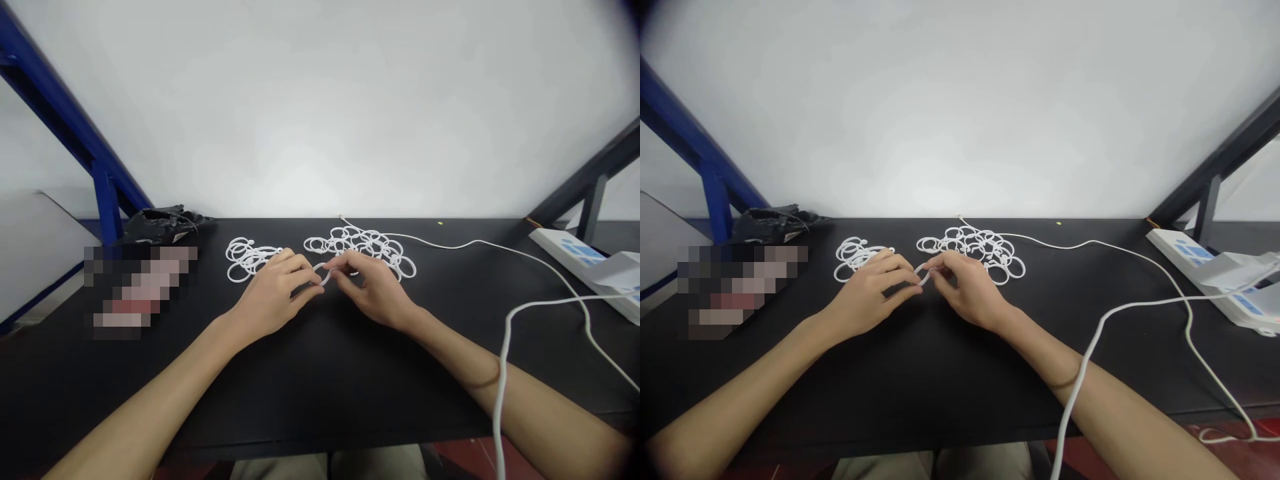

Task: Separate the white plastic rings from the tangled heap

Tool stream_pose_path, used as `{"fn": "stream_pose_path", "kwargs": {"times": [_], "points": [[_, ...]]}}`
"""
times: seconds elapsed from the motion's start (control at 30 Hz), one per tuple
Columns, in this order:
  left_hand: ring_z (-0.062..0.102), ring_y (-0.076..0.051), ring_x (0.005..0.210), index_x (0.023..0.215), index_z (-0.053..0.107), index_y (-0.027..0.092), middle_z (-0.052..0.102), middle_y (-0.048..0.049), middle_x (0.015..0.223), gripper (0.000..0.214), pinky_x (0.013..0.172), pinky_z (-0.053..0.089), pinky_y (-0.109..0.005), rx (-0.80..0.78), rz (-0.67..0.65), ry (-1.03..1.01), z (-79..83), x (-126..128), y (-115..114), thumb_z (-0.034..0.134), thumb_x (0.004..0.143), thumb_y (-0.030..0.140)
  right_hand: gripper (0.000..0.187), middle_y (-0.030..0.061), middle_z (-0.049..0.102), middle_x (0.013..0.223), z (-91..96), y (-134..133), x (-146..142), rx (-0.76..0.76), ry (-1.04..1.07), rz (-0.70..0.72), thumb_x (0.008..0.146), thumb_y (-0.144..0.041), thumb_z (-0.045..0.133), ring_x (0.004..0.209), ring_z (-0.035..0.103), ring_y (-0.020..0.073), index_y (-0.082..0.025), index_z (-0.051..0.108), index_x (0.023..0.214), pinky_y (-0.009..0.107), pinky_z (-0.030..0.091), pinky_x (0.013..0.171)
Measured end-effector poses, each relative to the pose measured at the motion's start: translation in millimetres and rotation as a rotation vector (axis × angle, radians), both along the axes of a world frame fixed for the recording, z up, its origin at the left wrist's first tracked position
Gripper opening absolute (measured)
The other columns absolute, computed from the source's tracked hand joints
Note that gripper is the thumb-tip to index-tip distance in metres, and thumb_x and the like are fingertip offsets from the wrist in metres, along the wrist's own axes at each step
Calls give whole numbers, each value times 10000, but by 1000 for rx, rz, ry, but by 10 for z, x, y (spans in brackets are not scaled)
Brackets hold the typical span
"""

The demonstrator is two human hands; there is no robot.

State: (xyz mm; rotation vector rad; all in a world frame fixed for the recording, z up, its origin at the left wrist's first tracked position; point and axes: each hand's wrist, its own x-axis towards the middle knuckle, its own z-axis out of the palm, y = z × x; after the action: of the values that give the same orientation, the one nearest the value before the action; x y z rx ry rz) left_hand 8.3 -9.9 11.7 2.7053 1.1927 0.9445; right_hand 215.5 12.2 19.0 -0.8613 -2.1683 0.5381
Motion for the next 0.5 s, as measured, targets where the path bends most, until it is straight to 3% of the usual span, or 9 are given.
{"fn": "stream_pose_path", "kwargs": {"times": [0.17,0.27,0.37,0.5], "points": [[478,-172,799,909,656,194,644,-40,901,170,792,434,-342,4,-3,-2,0,7,2,512,959,269,111,10,686,867,3,5,-14,-12,-7,-28,928,-205,518,752,621,127,-208,628,947,258,503,675],[489,-182,818,920,655,203,654,-39,905,185,792,443,-345,20,52,17,-6,-15,26,501,964,296,206,15,687,929,-27,54,23,-1,-27,-36,920,-236,540,817,639,146,-234,577,1123,296,527,757],[505,-224,858,953,662,203,661,-62,931,246,780,440,-384,87,280,110,-11,-120,87,444,980,312,291,59,659,997,-43,140,112,96,-151,-155,905,-285,570,930,615,203,-215,543,1186,382,512,848],[518,-302,935,1024,681,208,655,-103,975,299,748,417,-435,111,654,232,-5,-357,185,403,968,305,157,113,623,974,-52,228,239,234,-448,-296,854,-306,611,953,538,285,-180,632,946,446,482,819]]}}
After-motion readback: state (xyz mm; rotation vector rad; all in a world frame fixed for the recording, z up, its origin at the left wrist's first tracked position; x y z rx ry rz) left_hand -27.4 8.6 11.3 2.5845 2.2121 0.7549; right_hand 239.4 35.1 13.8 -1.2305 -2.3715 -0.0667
